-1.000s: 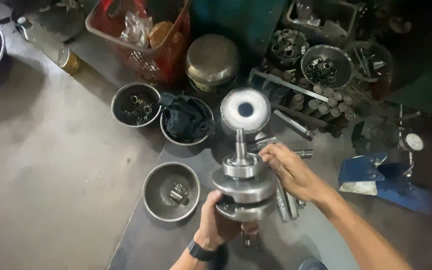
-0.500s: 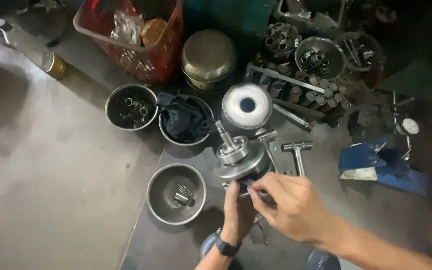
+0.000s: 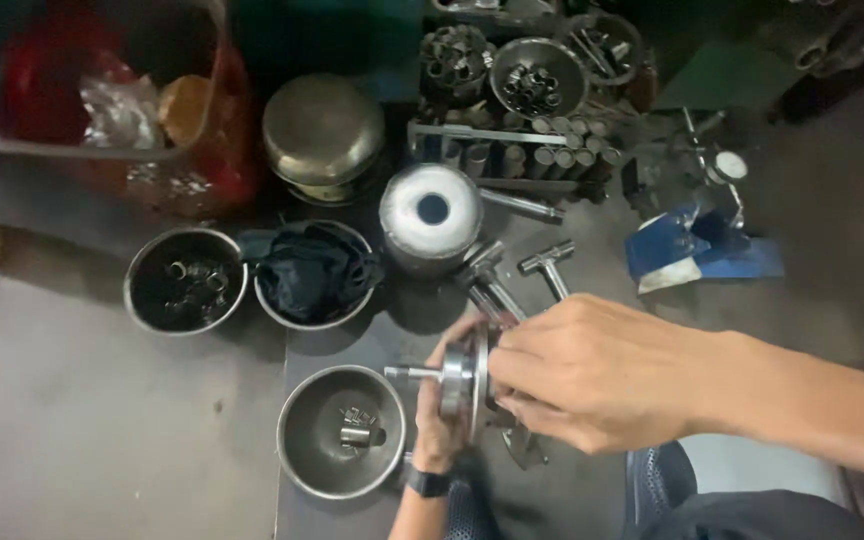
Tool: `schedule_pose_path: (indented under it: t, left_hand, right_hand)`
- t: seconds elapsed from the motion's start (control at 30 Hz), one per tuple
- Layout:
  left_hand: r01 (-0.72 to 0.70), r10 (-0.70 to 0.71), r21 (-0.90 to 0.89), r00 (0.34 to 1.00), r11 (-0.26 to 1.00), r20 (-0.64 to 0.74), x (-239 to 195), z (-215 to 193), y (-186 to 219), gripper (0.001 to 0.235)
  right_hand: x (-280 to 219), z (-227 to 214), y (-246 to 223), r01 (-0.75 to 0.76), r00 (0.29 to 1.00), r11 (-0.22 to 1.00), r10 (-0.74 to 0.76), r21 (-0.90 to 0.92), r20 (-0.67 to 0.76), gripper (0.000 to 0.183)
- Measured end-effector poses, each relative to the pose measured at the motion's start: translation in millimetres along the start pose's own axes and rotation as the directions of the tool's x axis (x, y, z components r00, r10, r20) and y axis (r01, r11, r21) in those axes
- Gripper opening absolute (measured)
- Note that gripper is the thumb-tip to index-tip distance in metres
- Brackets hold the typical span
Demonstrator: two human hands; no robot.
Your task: The person unpacks new bearings from small boxes on the workshop floor, then uses a socket and hammer to press bearings into a motorcycle crankcase. They fit the crankshaft into the case, position the crankcase cover over it, and wipe parts with a cloth.
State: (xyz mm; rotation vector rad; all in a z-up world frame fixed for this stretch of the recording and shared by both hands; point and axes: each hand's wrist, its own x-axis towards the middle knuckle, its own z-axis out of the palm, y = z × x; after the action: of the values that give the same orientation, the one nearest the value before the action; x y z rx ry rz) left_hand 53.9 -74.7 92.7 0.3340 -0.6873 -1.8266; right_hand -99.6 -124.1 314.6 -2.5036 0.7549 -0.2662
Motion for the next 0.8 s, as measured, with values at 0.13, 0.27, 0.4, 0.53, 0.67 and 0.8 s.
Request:
schedule_pose_path:
  t: [0.13, 0.27, 0.4, 0.53, 0.67, 0.8]
  left_hand:
    - [-0.052, 0.049, -0.060, 0.998, 0.997, -0.041, 9, -35, -63, 0.098]
    - [-0.090, 0.072, -0.197, 0.993, 0.976, -0.095, 32, -44, -61, 0.094]
    - [-0.056, 0.097, 0.120, 0.921, 0.991, -0.378, 10, -88, -69, 0.079]
    - [0.041, 0.031, 0.130, 0.861, 0.991, -0.508, -73, -108, -78, 0.059]
    - [0.195, -0.063, 0.156, 0.795, 0.968, -0.603, -159, -155, -130, 0.048]
    - [0.309, -0.136, 0.149, 0.735, 0.939, -0.664, -217, -202, -183, 0.040]
  right_hand:
    - [5, -7, 21, -0.095, 0.993, 0.995, 0.097, -0.032, 0.067, 0.021]
    - [17, -14, 47, -0.119, 0.991, 0.971, 0.127, -0.206, 0.029, 0.019]
    - [36, -12, 80, -0.116, 0.993, 0.926, 0.122, -0.360, -0.007, 0.015]
    - [65, -10, 121, -0.087, 0.996, 0.884, 0.095, -0.460, -0.007, 0.015]
    - [91, -10, 150, -0.062, 0.998, 0.832, 0.065, -0.552, -0.015, 0.017]
    - [103, -8, 170, -0.084, 0.996, 0.821, 0.093, -0.565, -0.014, 0.017]
